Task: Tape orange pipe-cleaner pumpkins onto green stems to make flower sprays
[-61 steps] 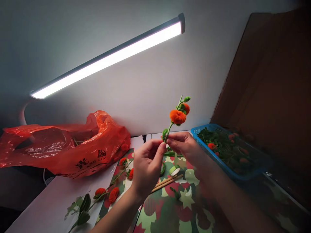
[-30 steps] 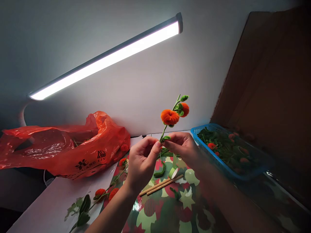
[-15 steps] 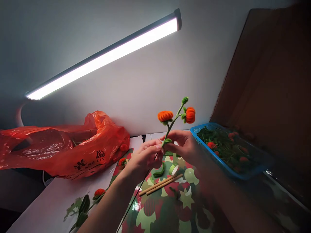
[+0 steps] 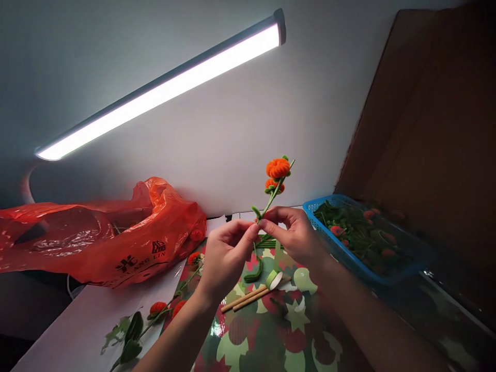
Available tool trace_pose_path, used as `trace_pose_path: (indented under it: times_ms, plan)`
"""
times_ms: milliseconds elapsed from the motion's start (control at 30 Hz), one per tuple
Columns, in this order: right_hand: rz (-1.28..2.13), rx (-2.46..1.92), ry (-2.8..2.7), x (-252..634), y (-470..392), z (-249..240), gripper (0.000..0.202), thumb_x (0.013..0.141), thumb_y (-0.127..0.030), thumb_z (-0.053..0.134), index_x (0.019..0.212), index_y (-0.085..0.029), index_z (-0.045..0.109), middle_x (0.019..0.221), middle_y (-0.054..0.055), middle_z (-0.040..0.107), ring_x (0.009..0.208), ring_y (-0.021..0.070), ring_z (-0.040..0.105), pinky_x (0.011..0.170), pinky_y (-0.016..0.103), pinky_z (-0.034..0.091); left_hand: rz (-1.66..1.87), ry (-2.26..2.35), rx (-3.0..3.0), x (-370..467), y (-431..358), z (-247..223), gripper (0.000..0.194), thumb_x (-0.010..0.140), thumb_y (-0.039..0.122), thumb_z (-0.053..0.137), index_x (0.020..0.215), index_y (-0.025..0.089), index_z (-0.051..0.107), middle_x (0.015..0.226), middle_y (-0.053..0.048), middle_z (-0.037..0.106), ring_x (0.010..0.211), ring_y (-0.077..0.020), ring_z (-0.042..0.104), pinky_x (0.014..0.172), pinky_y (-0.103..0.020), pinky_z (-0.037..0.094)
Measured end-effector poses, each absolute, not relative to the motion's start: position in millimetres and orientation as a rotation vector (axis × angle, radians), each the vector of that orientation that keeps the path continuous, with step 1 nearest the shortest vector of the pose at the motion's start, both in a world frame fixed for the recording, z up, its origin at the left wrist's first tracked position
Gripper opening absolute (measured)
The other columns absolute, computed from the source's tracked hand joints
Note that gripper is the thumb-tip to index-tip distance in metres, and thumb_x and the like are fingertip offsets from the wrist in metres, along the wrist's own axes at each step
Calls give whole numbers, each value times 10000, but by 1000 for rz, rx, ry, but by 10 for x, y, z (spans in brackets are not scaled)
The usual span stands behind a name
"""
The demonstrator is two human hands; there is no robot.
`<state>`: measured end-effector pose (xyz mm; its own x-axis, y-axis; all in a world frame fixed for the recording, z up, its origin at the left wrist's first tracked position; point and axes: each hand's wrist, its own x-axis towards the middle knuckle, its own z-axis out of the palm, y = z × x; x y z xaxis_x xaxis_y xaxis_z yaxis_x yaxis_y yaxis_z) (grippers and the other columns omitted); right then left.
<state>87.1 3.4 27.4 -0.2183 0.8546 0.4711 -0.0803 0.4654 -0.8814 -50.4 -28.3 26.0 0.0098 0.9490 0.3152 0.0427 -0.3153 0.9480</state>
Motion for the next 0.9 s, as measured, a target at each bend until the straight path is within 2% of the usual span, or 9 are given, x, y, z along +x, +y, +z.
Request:
trace_pose_path:
  times_ms: [267, 433, 567, 733, 900]
  plan:
    - [1131, -614, -1509, 844, 49, 243, 104, 705, -283, 680, 751, -190, 675, 694, 4, 638, 676, 131, 574, 661, 265, 464, 1481, 984, 1395, -537, -255, 261, 188, 761, 303, 612, 669, 143, 579, 512, 49, 423, 424, -31, 310, 383, -166, 225]
    - [958, -707, -1651, 887, 5, 318, 116, 747, -297, 641, 721, -184, 649, 645, -11, 571, 640, 119, 514, 629, 248, 436, 1504, 1043, 1525, -562, -274, 265, 188, 764, 287, 608, 647, 145, 568, 508, 49, 409, 441, -39, 323, 395, -174, 236]
    - [905, -720, -1703, 908, 53, 263, 132, 757, -301, 631, 693, -187, 614, 632, -20, 522, 624, 115, 468, 602, 240, 405, 1306, 944, 1378, -604, -230, 298, 245, 736, 308, 629, 598, 136, 521, 469, 65, 366, 396, -16, 266, 367, -155, 171]
    - [934, -663, -1716, 908, 124, 183, 122, 769, -302, 617, 711, -195, 615, 644, -12, 521, 673, 135, 483, 652, 257, 405, 1023, 752, 1010, -618, -129, 285, 275, 649, 313, 661, 582, 150, 450, 454, 71, 422, 296, 19, 188, 314, -142, 80]
    - [1060, -572, -1696, 874, 125, 183, 144, 793, -313, 582, 785, -196, 666, 673, 0, 567, 702, 144, 520, 705, 280, 425, 1031, 713, 904, -572, -115, 261, 238, 638, 299, 653, 626, 142, 475, 457, 68, 454, 267, 26, 196, 286, -137, 81]
